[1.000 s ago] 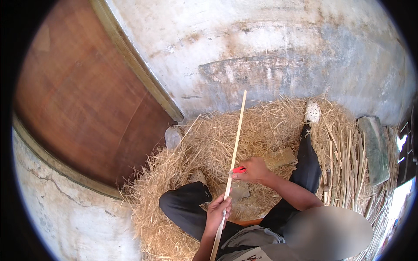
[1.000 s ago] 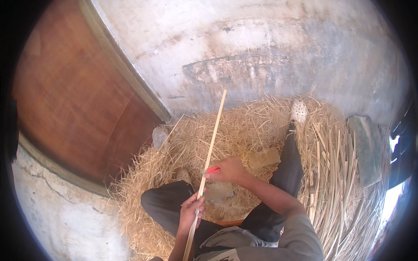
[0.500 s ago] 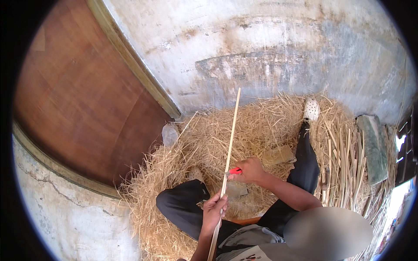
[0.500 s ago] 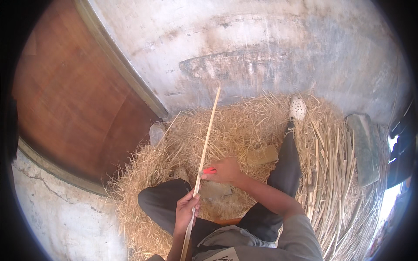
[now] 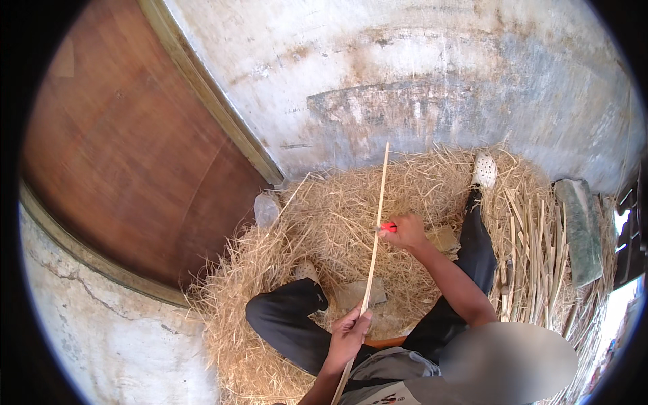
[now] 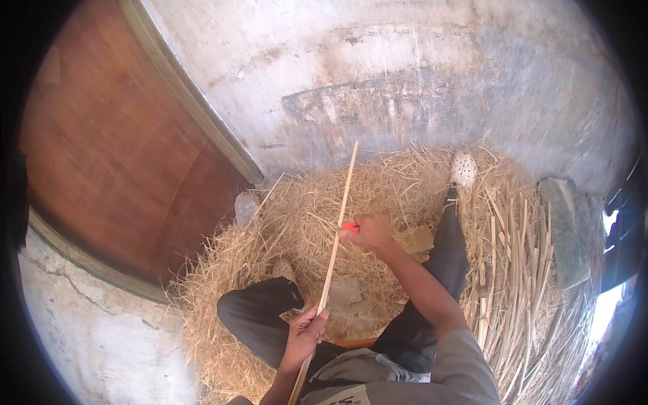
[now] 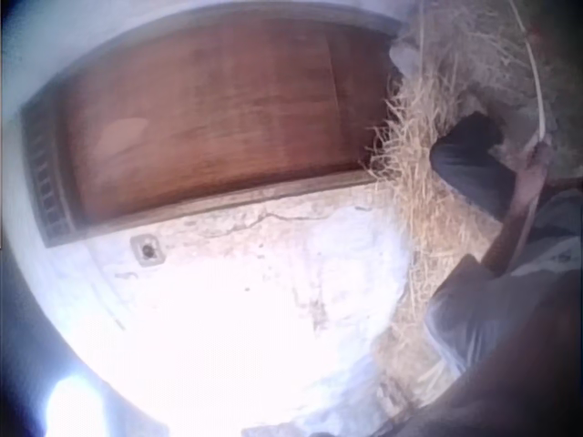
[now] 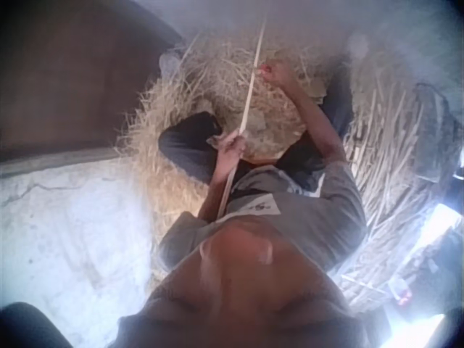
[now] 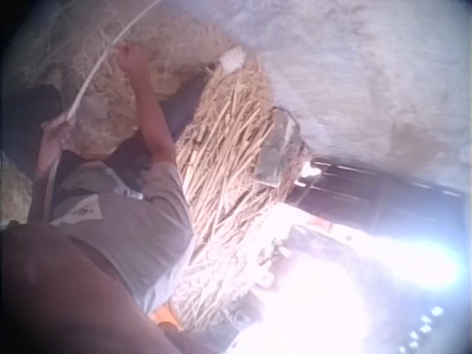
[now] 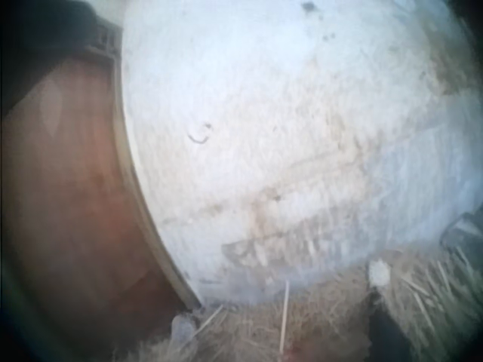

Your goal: The person sits cross-legged on a straw-covered floor and uses a red utility knife to shave a long, thin wooden stick. They repeatedly scrape the knife along the stick's length to remove thin strips of wood, holding the stick with their left hand and the knife with their right.

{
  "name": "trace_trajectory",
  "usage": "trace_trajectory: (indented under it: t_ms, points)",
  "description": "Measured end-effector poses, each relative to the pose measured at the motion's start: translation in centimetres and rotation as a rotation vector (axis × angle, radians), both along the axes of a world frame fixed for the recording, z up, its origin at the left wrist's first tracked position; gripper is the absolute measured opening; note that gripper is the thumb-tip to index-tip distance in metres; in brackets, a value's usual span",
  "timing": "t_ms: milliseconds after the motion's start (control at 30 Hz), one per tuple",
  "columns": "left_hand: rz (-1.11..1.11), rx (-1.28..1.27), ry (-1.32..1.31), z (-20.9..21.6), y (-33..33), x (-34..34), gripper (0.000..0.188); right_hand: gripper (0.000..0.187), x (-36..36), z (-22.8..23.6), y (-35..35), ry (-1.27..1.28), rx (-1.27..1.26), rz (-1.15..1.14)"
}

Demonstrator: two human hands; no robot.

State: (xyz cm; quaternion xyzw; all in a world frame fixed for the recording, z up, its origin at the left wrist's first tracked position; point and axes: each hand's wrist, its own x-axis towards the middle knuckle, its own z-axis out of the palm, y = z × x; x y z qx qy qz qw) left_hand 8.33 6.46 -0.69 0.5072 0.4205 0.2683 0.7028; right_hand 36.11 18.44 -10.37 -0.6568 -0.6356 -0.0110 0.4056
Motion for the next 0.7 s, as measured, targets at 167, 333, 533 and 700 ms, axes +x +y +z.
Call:
trace_trajectory:
  t_ms: [167, 333, 533, 700]
  points:
    - [-0.010, -0.011, -0.004, 0.2, -0.4, -0.2, 0.043, 0.070, 1.1, -0.2, 0.6, -0.005, 0.069, 0.015]
    - [-0.066, 0.044, 0.030, 0.4, -1.2, -0.5, 0.042, 0.072, 3.7, 1.4, 1.9, 0.036, -0.015, -0.188]
    - [-0.090, 0.063, 0.024, 1.6, -1.7, -0.3, 0.042, 0.071, 6.9, 2.8, 3.0, 0.004, 0.057, -0.192]
    - [-0.098, 0.100, 0.073, 2.6, -2.6, -1.0, 0.043, 0.069, 8.4, 5.3, 3.8, -0.106, 0.029, -0.173]
